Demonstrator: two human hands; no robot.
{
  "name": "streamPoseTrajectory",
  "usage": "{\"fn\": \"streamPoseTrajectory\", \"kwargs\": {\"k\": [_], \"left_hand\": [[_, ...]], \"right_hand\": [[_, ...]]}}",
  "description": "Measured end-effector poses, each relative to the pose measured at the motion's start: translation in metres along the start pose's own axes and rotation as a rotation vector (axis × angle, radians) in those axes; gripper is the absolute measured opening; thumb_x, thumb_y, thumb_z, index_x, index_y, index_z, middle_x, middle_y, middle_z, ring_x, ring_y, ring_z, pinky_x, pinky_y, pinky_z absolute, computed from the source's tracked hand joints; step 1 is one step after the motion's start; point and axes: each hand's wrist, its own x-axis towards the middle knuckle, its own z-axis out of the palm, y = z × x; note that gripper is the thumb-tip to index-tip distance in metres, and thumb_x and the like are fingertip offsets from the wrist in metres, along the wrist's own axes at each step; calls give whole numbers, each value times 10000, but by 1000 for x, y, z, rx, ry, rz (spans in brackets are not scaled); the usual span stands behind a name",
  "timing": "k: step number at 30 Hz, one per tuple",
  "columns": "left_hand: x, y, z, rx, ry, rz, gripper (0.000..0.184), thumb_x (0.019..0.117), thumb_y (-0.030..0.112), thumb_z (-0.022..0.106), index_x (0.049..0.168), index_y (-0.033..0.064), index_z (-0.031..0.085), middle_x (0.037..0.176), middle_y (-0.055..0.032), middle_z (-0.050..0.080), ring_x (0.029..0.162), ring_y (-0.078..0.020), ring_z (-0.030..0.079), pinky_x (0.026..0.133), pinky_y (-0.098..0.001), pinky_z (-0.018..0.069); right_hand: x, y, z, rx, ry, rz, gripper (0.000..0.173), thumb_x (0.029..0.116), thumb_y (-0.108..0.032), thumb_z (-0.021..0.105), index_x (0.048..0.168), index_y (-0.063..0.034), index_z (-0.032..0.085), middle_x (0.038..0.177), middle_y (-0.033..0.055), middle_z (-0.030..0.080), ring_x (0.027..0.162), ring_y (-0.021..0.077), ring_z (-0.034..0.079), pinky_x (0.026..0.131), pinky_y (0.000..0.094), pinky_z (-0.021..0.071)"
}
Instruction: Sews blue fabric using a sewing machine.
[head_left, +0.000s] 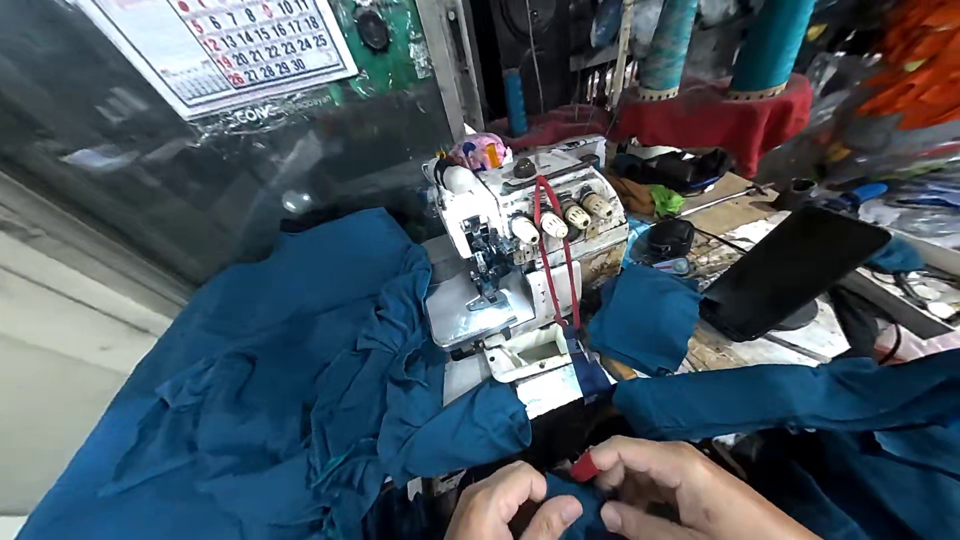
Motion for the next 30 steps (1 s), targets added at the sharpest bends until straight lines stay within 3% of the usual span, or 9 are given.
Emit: {"fn": "streamPoseTrajectory", "kwargs": {"k": [2, 5, 7, 11, 15, 23, 25, 28, 30], "left_hand": [[-7, -5, -2, -64, -17, 42, 164, 987, 175, 689, 984, 12, 716, 999, -97, 689, 955, -182, 671, 826, -345, 589], [-15, -8, 4, -137, 84, 63, 136, 982, 129, 679, 954, -2, 697, 1107, -139, 673, 1076, -230, 652, 893, -372, 584], [-15, -10, 10, -127, 176, 72, 153, 987, 141, 674, 901, 15, 675, 1058, -119, 682, 1051, -216, 658, 881, -359, 579], [-11, -15, 16, -121, 311, 105, 151, 950, 130, 729, 847, 28, 686, 950, -94, 698, 957, -200, 683, 823, -347, 593], [-5, -17, 19, -180, 331, 141, 108, 938, 65, 730, 1026, 30, 782, 1053, -104, 744, 1003, -221, 710, 847, -348, 626], [9, -13, 27, -206, 439, 82, 124, 869, 96, 808, 824, 33, 711, 858, -77, 688, 810, -179, 671, 693, -298, 583], [11, -14, 24, -227, 397, 54, 102, 888, 95, 791, 854, 24, 727, 893, -96, 705, 825, -195, 688, 702, -311, 601], [10, -10, 20, -182, 276, 5, 108, 974, 61, 676, 1027, -4, 744, 1009, -98, 737, 890, -185, 716, 780, -328, 627], [9, -4, 20, -131, 269, 1, 122, 981, 43, 658, 1062, -11, 732, 993, -80, 746, 860, -161, 722, 772, -322, 633]], "right_hand": [[1, 2, 4, -51, 24, 1, 355, 938, -152, 747, 1280, -127, 655, 1027, 14, 720, 844, 133, 714, 737, 340, 642], [2, -1, 11, -42, 72, 45, 364, 909, -212, 799, 1250, -171, 679, 906, -20, 731, 668, 107, 686, 566, 294, 610], [4, -7, 12, 0, 81, 70, 348, 911, -194, 800, 1241, -172, 690, 931, -22, 758, 630, 120, 702, 499, 297, 613], [5, -12, 9, 25, 90, 61, 324, 946, -144, 754, 1263, -155, 688, 1044, -24, 762, 641, 131, 714, 496, 303, 624], [2, -4, 7, -33, 117, 81, 313, 941, -212, 766, 1243, -176, 695, 991, -28, 748, 626, 112, 689, 490, 286, 602], [0, 0, 3, 18, 196, 44, 337, 911, -155, 792, 1234, -154, 696, 1025, -34, 754, 623, 102, 680, 493, 275, 595], [0, 3, 3, 23, 221, 50, 348, 905, -135, 790, 1237, -158, 691, 1032, -36, 747, 617, 106, 671, 486, 276, 588], [-2, 11, 2, 12, 242, 64, 337, 914, -151, 779, 1240, -173, 696, 1047, -32, 737, 632, 107, 671, 490, 277, 588], [-3, 14, 1, -17, 245, 76, 305, 925, -207, 776, 1220, -182, 704, 1021, -41, 732, 640, 97, 668, 501, 271, 587]]}}
